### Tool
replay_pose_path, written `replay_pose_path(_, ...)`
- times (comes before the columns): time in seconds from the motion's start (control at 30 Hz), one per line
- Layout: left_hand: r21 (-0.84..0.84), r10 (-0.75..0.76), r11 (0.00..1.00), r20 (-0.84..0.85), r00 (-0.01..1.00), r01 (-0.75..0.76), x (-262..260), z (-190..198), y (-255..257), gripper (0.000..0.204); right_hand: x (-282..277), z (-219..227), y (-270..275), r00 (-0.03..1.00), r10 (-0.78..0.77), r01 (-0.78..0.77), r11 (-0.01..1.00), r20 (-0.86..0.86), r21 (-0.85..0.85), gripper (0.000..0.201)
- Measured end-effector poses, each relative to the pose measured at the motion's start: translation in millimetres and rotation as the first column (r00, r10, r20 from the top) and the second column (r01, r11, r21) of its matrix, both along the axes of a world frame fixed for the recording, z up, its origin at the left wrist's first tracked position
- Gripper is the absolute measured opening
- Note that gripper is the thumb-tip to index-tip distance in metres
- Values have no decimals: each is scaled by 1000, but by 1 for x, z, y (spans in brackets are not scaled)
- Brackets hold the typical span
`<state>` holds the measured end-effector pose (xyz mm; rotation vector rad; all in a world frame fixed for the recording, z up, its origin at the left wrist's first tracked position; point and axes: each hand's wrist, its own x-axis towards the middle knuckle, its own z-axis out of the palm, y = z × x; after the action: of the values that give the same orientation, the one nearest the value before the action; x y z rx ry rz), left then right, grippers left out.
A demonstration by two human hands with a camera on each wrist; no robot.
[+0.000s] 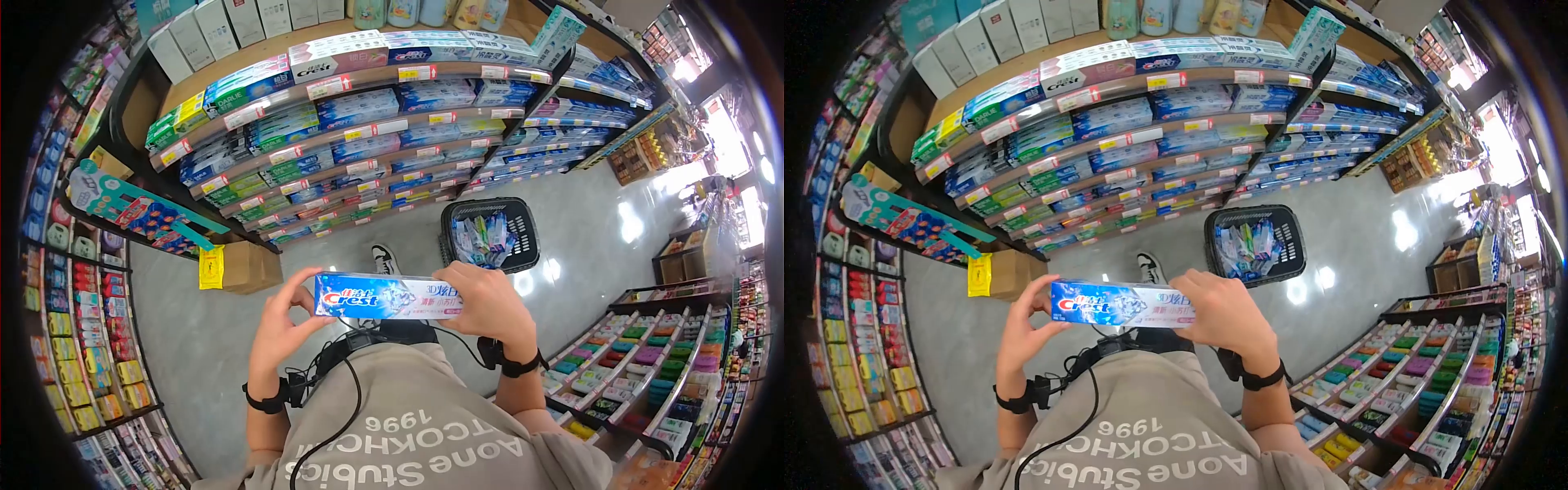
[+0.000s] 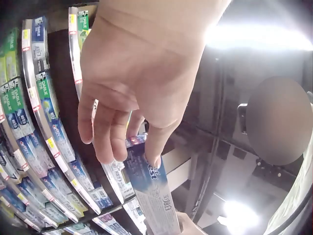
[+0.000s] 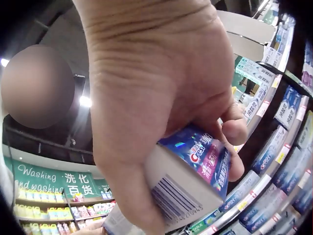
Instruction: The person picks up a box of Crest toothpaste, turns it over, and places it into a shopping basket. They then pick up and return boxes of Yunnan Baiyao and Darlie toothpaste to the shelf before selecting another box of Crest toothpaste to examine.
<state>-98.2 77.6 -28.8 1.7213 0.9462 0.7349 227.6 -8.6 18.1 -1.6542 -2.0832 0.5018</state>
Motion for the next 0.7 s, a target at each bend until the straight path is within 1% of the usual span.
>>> replay_pose_path(0.07, 1, 5, 1000, 13, 1000, -5, -1, -1, 1, 72, -1, -2, 2, 1000, 2, -2, 1000, -3, -4, 43)
replay_pose_path(0.27, -66, -35, 997, -12, 999, 35, 6, 1, 6, 75, 7, -5, -3, 1000, -24, 24, 999, 7, -21, 43)
replay_pose_path(0.37, -42, -71, 997, -29, 997, 70, 9, 2, 9, 75, 8, -2, -7, 999, -45, 46, 998, 6, -33, 45)
replay_pose_path(0.5, -23, -108, 994, 0, 994, 108, 16, 3, 20, 72, 6, -7, -16, 993, -112, 112, 994, -27, 4, 51)
replay_pose_path(0.57, -31, -145, 989, 7, 989, 145, 20, 0, 27, 71, 7, -9, -24, 988, -151, 151, 988, -19, -17, 50)
replay_pose_path(0.7, 0, -236, 972, -46, 971, 236, 38, 3, 34, 70, 10, -7, -42, 972, -235, 234, 971, -10, -52, 48)
